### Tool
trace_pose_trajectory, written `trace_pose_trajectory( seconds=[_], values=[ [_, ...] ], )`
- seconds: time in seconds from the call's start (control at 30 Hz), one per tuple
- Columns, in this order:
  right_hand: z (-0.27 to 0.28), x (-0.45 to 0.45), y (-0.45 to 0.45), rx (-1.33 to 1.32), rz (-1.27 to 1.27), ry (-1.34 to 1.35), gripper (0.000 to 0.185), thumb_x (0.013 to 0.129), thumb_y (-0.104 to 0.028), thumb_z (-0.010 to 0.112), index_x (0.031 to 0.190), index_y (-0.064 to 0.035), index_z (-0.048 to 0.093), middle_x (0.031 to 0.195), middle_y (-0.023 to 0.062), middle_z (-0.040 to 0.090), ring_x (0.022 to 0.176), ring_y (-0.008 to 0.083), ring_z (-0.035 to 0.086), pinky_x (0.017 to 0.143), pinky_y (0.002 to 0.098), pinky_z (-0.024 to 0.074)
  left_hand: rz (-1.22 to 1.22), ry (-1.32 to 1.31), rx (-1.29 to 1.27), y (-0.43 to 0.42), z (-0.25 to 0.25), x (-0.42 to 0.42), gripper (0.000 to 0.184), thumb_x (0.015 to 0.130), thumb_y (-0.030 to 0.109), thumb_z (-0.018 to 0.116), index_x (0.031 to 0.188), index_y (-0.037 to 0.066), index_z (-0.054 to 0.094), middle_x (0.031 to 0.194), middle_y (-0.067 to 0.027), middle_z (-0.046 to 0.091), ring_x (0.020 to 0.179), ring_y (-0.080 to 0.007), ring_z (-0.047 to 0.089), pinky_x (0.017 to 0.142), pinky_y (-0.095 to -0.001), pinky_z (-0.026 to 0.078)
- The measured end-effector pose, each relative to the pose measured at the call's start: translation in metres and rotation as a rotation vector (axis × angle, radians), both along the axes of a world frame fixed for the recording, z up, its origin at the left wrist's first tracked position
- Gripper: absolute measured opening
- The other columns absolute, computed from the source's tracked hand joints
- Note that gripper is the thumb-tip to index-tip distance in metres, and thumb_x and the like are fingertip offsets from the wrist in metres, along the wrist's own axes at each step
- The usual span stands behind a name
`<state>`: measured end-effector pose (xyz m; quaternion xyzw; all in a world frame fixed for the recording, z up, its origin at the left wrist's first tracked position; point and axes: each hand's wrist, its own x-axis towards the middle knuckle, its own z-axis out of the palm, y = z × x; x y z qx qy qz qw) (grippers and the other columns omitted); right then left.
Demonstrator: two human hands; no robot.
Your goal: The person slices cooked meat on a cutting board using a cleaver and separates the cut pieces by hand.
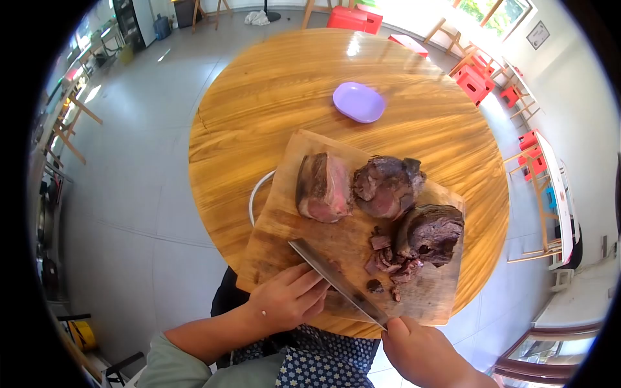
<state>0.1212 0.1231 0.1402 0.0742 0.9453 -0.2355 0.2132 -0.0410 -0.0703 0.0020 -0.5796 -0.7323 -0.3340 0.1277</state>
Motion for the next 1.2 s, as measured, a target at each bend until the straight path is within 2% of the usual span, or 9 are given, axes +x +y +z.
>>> trace_pose_trajectory(
  seconds=[0.13, 0.23, 0.3, 0.53, 0.83, 0.9, 1.03, 1.1, 1.2],
  values=[
    [0.002, -0.015, -0.003, 0.018, -0.011, -0.040, 0.015, 0.095, -0.010, 0.059, 0.100, -0.0007, 0.050, 0.087, 0.0213, 0.063, 0.076, 0.0446, 0.065, 0.064, 0.0508, 0.0528, 0.023, -0.009, -0.009, 0.001, 0.007, 0.006, 0.032, 0.079, 0.009, 0.073, 0.107, -0.004, 0.071, 0.119, -0.0167, 0.065, 0.104, -0.0344, 0.067, 0.087, -0.0382, 0.058],
    [-0.019, -0.020, 0.001, 0.065, 0.088, 0.209, 0.020, 0.096, -0.007, 0.054, 0.113, 0.0022, 0.049, 0.078, 0.0178, 0.065, 0.070, 0.0364, 0.069, 0.060, 0.0448, 0.0560, 0.034, -0.052, -0.004, 0.005, 0.004, 0.007, 0.031, 0.079, 0.007, 0.073, 0.108, -0.005, 0.070, 0.117, -0.0174, 0.065, 0.102, -0.0356, 0.066, 0.087, -0.0405, 0.058],
    [-0.015, -0.029, 0.000, -0.014, 0.080, 0.177, 0.017, 0.089, -0.004, 0.055, 0.103, -0.0005, 0.047, 0.083, 0.0255, 0.068, 0.083, 0.0474, 0.069, 0.071, 0.0533, 0.0560, 0.054, -0.044, 0.067, 0.009, 0.006, 0.007, 0.031, 0.079, 0.003, 0.072, 0.108, -0.006, 0.069, 0.114, -0.0180, 0.066, 0.100, -0.0371, 0.066, 0.087, -0.0423, 0.057],
    [-0.029, -0.024, 0.004, -0.051, 0.081, 0.309, 0.013, 0.094, -0.010, 0.052, 0.100, 0.0008, 0.046, 0.084, 0.0280, 0.069, 0.081, 0.0467, 0.068, 0.069, 0.0548, 0.0527, 0.056, -0.027, 0.098, 0.011, 0.007, 0.009, 0.032, 0.077, 0.000, 0.073, 0.109, -0.004, 0.069, 0.112, -0.0163, 0.067, 0.097, -0.0372, 0.066, 0.084, -0.0416, 0.055],
    [-0.007, 0.047, 0.012, 0.077, 0.043, 0.063, 0.013, 0.094, -0.007, 0.048, 0.105, -0.0006, 0.048, 0.094, 0.0257, 0.067, 0.087, 0.0467, 0.068, 0.075, 0.0529, 0.0543, 0.038, -0.059, 0.125, 0.006, 0.005, 0.008, 0.033, 0.079, 0.003, 0.072, 0.112, -0.002, 0.069, 0.117, -0.0141, 0.065, 0.101, -0.0341, 0.065, 0.086, -0.0397, 0.056],
    [-0.002, 0.045, 0.007, 0.087, 0.006, 0.100, 0.016, 0.100, -0.015, 0.050, 0.099, 0.0008, 0.048, 0.085, 0.0249, 0.066, 0.075, 0.0471, 0.064, 0.068, 0.0550, 0.0505, 0.008, -0.065, 0.147, 0.007, 0.009, 0.008, 0.034, 0.078, 0.002, 0.072, 0.112, -0.002, 0.069, 0.122, -0.0146, 0.064, 0.102, -0.0348, 0.065, 0.086, -0.0396, 0.057],
    [0.007, 0.022, 0.001, 0.115, 0.023, 0.026, 0.017, 0.100, -0.016, 0.050, 0.099, 0.0004, 0.047, 0.086, 0.0249, 0.065, 0.075, 0.0465, 0.064, 0.067, 0.0552, 0.0506, 0.044, -0.103, 0.156, 0.005, 0.005, 0.004, 0.031, 0.075, 0.001, 0.073, 0.107, -0.001, 0.070, 0.117, -0.0146, 0.066, 0.103, -0.0370, 0.067, 0.083, -0.0403, 0.058],
    [0.002, 0.012, 0.002, 0.100, 0.045, -0.007, 0.012, 0.093, -0.006, 0.049, 0.103, -0.0002, 0.047, 0.096, 0.0235, 0.065, 0.083, 0.0467, 0.067, 0.073, 0.0530, 0.0541, 0.025, -0.105, 0.087, 0.003, 0.001, 0.003, 0.034, 0.079, 0.006, 0.072, 0.112, -0.003, 0.069, 0.125, -0.0147, 0.063, 0.104, -0.0350, 0.065, 0.088, -0.0398, 0.057],
    [-0.011, -0.010, -0.004, 0.119, 0.036, 0.043, 0.012, 0.092, -0.005, 0.050, 0.101, -0.0003, 0.046, 0.093, 0.0227, 0.064, 0.079, 0.0461, 0.067, 0.069, 0.0537, 0.0540, 0.036, -0.090, 0.081, 0.004, -0.001, 0.004, 0.035, 0.079, 0.008, 0.072, 0.112, -0.003, 0.069, 0.125, -0.0151, 0.063, 0.103, -0.0344, 0.065, 0.087, -0.0396, 0.057]
  ],
)
